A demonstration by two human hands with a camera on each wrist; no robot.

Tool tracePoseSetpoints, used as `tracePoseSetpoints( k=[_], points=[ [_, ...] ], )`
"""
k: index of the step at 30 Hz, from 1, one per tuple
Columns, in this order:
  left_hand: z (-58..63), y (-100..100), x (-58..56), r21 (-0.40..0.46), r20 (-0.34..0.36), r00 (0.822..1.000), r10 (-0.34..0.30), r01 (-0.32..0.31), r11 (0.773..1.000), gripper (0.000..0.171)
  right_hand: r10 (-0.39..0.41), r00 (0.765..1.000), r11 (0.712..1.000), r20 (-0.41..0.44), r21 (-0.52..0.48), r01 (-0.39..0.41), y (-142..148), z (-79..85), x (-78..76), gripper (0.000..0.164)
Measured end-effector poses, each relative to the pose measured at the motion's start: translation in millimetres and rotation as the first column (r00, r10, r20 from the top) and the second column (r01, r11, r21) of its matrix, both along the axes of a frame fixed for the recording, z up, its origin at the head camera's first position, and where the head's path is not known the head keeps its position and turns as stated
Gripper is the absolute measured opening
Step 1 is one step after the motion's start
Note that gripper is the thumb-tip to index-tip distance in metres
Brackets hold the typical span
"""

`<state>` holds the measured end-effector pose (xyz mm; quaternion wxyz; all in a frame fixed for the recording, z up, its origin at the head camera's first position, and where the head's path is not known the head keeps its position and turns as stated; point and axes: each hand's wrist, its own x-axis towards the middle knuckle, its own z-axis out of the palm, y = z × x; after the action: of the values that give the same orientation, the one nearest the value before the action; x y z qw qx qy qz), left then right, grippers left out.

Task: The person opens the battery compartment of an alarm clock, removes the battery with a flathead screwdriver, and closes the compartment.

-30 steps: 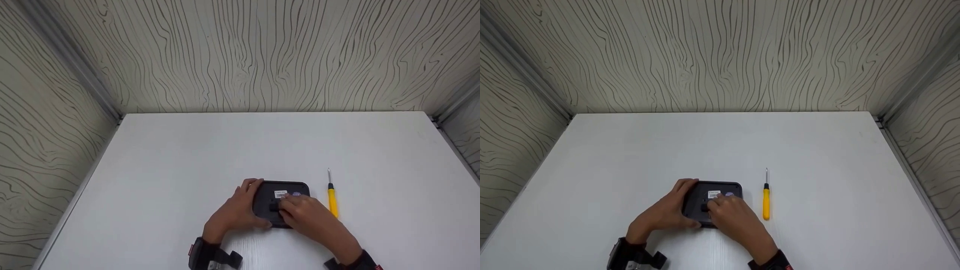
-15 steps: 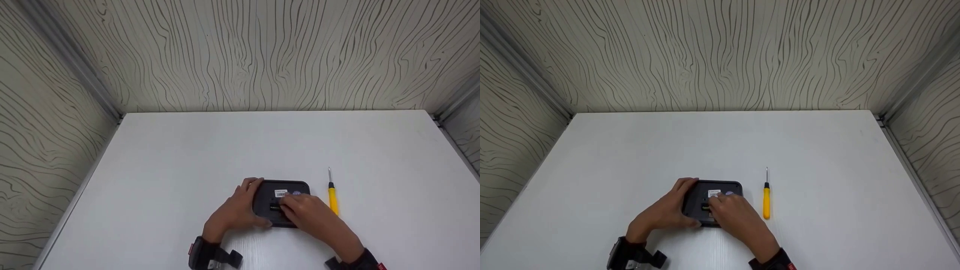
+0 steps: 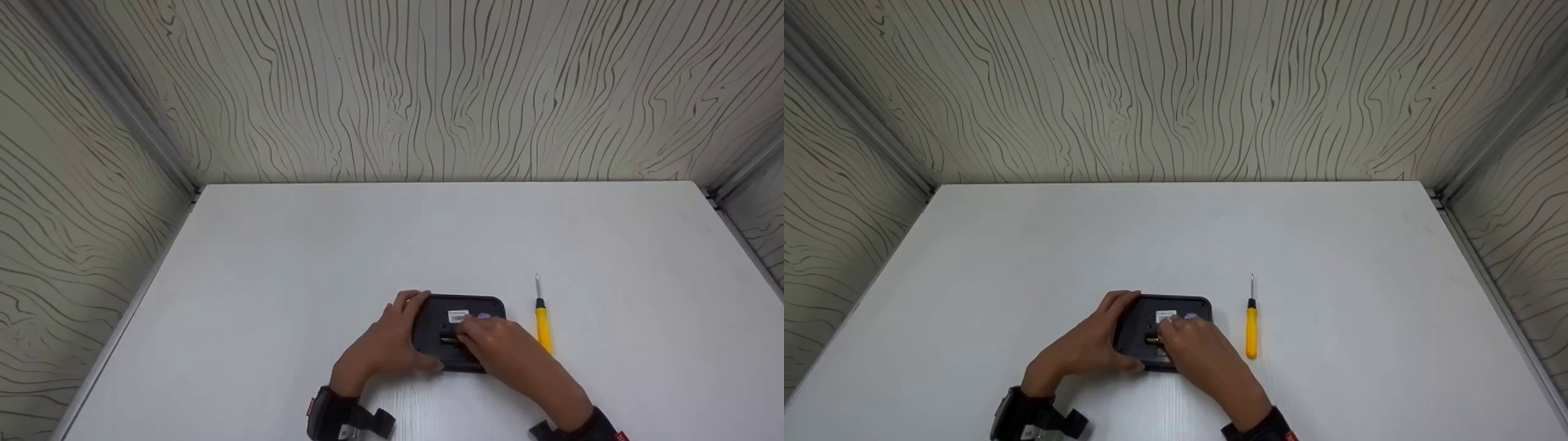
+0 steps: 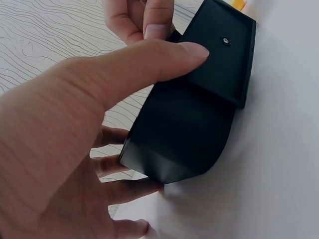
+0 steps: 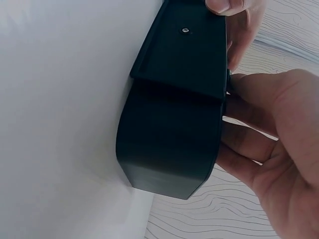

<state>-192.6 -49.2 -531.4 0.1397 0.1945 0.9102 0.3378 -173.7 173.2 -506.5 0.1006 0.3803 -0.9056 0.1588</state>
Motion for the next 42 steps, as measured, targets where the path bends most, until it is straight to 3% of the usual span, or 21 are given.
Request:
tracePoseSetpoints(
  k=[16,42],
  points=[
    [-1.6,-1,-0.3,0.007,0.001,1.000,-0.001,0.001,1.000,0.109,-0.052,0.999,0.997,-0.007,0.051,0.053,5,7.9,2.0,0.008],
    [1.8,-2,1.4,0.011,0.057,0.998,0.035,-0.036,0.999,0.110,-0.166,0.986,0.984,0.014,-0.059,0.167,39,26.2,-2.7,0.014]
  ],
)
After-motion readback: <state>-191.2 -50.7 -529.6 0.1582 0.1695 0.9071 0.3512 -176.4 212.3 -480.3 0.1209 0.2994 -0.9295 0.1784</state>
